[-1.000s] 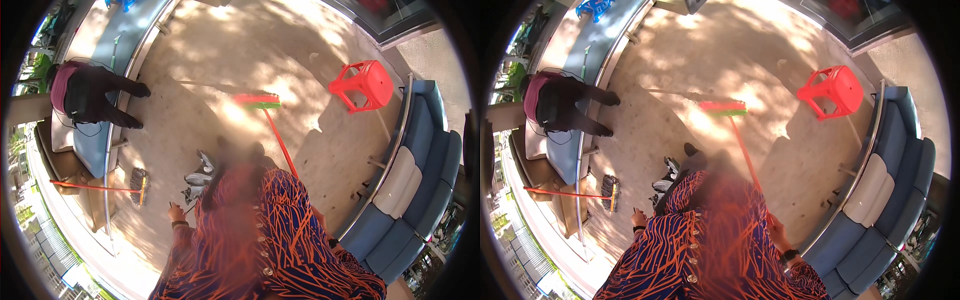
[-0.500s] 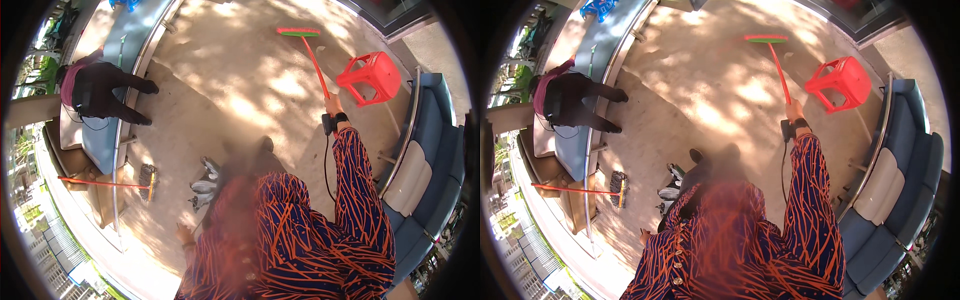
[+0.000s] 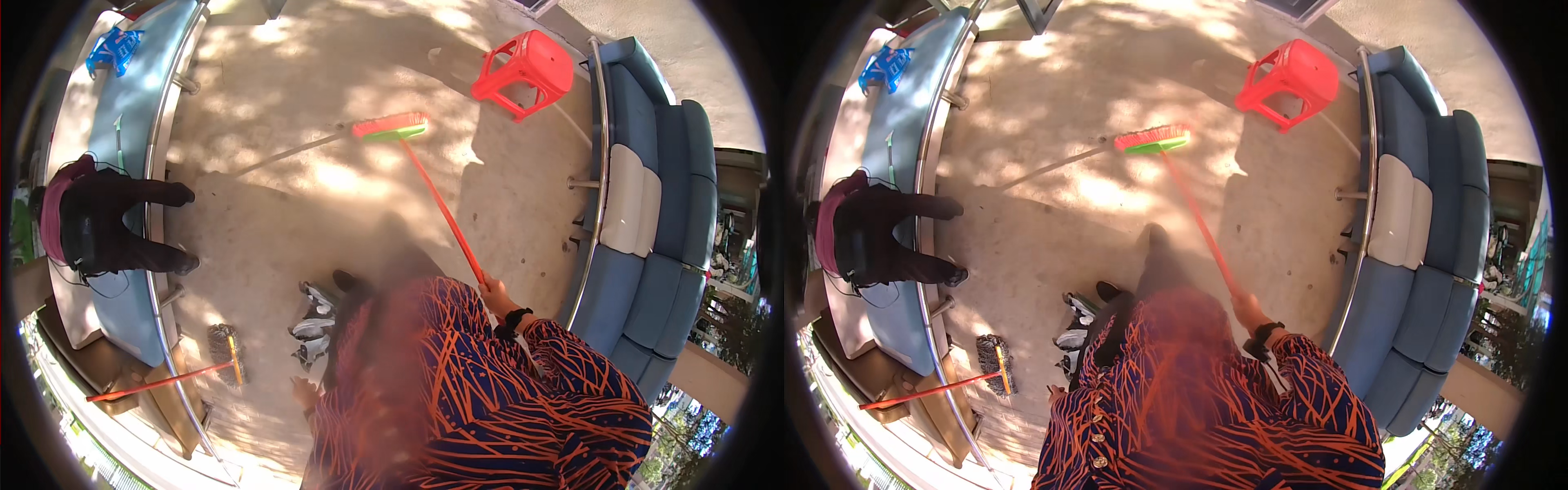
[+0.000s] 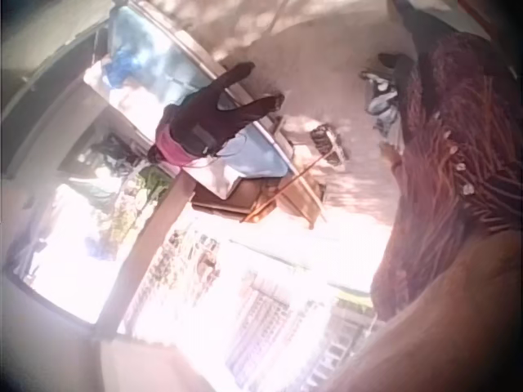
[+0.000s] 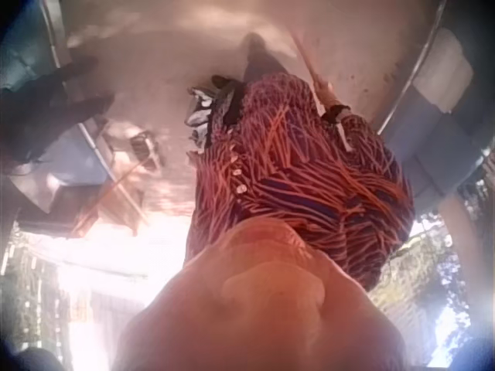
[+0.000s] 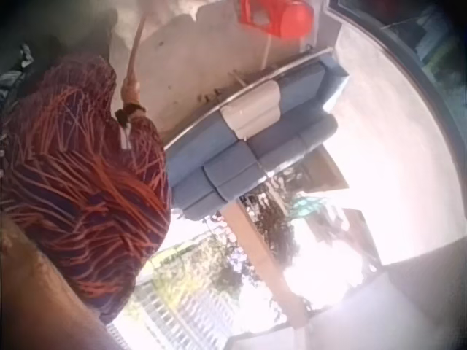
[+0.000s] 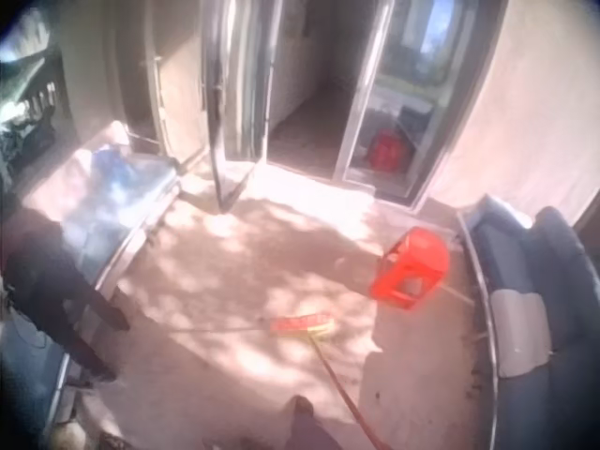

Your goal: Sweeping the floor on an outdoor patio using a broom and collecting debris into a plastic bag.

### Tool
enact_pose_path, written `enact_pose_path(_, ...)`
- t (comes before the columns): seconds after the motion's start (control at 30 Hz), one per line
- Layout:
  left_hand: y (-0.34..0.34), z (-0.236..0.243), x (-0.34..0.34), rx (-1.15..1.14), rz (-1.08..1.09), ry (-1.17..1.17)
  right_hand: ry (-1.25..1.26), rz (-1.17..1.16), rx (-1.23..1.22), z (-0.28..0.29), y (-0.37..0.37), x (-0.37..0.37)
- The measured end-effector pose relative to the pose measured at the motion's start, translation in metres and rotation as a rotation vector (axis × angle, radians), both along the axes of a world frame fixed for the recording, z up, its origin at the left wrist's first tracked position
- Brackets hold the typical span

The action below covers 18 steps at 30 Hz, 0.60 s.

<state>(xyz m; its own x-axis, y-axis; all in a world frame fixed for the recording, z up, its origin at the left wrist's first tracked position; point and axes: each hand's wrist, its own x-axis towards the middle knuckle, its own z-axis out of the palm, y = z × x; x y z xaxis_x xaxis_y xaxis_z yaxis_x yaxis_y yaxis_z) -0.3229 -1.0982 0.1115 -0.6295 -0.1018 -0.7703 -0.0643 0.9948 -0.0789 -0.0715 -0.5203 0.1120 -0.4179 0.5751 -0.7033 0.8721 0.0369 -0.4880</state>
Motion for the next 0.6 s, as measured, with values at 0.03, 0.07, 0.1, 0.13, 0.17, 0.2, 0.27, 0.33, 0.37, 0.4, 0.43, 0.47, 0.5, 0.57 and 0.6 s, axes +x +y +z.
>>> enact_pose_path(0.03, 0.005, -0.003, -0.010, 0.005, 0.006, -0.004, -0.009, -0.015, -0.065, 0.034, -0.026, 0.004)
enact_pose_path(0.07, 0.012, -0.009, -0.018, 0.179, 0.604, 0.089, 0.014, -0.082, -0.140, 0.062, -0.047, 0.009)
enact_pose_path(0.1, 0.018, -0.013, -0.027, 0.345, 1.203, 0.189, 0.037, -0.149, -0.215, 0.087, -0.063, 0.010)
enact_pose_path(0.13, 0.010, -0.017, -0.034, 0.365, 1.115, 0.128, 0.027, -0.127, -0.218, 0.112, -0.074, 0.005)
enact_pose_path(0.17, -0.001, -0.021, -0.036, 0.341, 1.156, 0.138, 0.040, -0.183, -0.255, 0.128, -0.081, -0.003)
enact_pose_path(0.2, -0.011, -0.027, -0.036, 0.319, 1.194, 0.146, 0.053, -0.244, -0.289, 0.140, -0.087, -0.013)
enact_pose_path(0.27, -0.035, -0.035, -0.034, 0.345, 1.214, 0.174, 0.056, -0.174, -0.264, 0.148, -0.097, -0.044)
enact_pose_path(0.33, -0.045, -0.040, -0.037, 0.389, 1.222, 0.201, 0.109, -0.103, -0.202, 0.128, -0.090, -0.081)
enact_pose_path(0.37, -0.049, -0.039, -0.038, 0.414, 1.227, 0.207, 0.178, -0.058, -0.188, 0.107, -0.083, -0.100)
enact_pose_path(0.4, -0.053, -0.038, -0.037, 0.434, 1.234, 0.217, 0.247, -0.011, -0.179, 0.088, -0.074, -0.125)
enact_pose_path(0.43, -0.050, -0.039, -0.030, 0.432, 1.251, 0.223, 0.122, -0.105, -0.228, 0.089, -0.063, -0.168)
enact_pose_path(0.47, -0.050, -0.037, -0.031, 0.440, 1.228, 0.238, 0.145, -0.070, -0.211, 0.076, -0.052, -0.200)
enact_pose_path(0.5, -0.050, -0.035, -0.030, 0.448, 1.206, 0.253, 0.193, -0.070, -0.227, 0.059, -0.040, -0.230)
enact_pose_path(0.57, -0.056, -0.033, -0.028, 0.441, 1.214, 0.270, 0.199, -0.009, -0.192, 0.033, -0.017, -0.289)
enact_pose_path(0.6, -0.062, -0.034, -0.027, 0.461, 1.206, 0.264, 0.223, 0.038, -0.142, 0.018, -0.006, -0.314)
